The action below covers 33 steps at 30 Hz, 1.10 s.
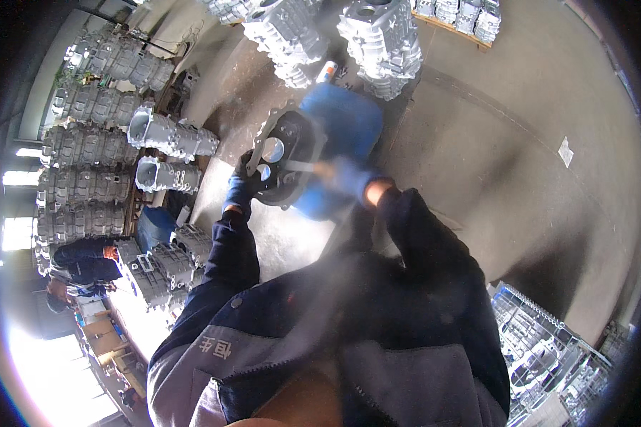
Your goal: The person repeatedly picks up metal engine blocks, sprays them with a handheld nozzle, and places them back on a table. The person handles multiple parts one at a time, rotating them to spray different sides.
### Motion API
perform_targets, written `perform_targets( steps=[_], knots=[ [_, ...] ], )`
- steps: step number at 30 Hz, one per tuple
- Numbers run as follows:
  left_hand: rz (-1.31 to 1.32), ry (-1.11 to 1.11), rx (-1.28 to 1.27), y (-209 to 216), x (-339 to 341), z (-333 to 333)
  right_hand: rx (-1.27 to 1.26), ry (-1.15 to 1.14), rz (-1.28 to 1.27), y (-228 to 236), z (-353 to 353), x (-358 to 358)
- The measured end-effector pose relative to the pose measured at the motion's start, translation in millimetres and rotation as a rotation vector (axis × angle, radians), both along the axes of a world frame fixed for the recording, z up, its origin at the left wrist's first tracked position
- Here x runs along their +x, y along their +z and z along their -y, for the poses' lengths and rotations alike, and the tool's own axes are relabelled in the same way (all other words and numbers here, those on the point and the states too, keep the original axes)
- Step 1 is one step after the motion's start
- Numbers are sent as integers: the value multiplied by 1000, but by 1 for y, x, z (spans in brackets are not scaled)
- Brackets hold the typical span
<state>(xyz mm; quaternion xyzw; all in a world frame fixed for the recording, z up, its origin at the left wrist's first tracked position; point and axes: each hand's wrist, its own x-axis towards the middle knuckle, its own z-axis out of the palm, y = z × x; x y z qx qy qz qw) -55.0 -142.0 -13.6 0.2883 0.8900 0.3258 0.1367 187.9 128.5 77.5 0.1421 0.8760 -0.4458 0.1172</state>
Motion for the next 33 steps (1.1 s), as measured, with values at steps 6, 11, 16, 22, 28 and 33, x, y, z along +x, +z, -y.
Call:
perform_targets(
  steps=[6, 11, 16, 22, 28, 33],
  knots=[
    [-62, -45, 139, 16, 15, -7, 219, -247, 194, -11, 10, 23],
    [266, 136, 245, 31, 28, -15, 11, -418, -40, 3, -6, 45],
    [60, 123, 181, 24, 20, -13, 30, -49, 307, -1, -6, 82],
    [46, -20, 304, 13, 2, -3, 218, -201, 87, -12, 3, 118],
    [340, 176, 439, 40, 14, 2, 30, -139, -102, 16, 17, 87],
    [267, 150, 294, 55, 14, -4, 332, -449, -27, 20, -8, 44]
  ],
)
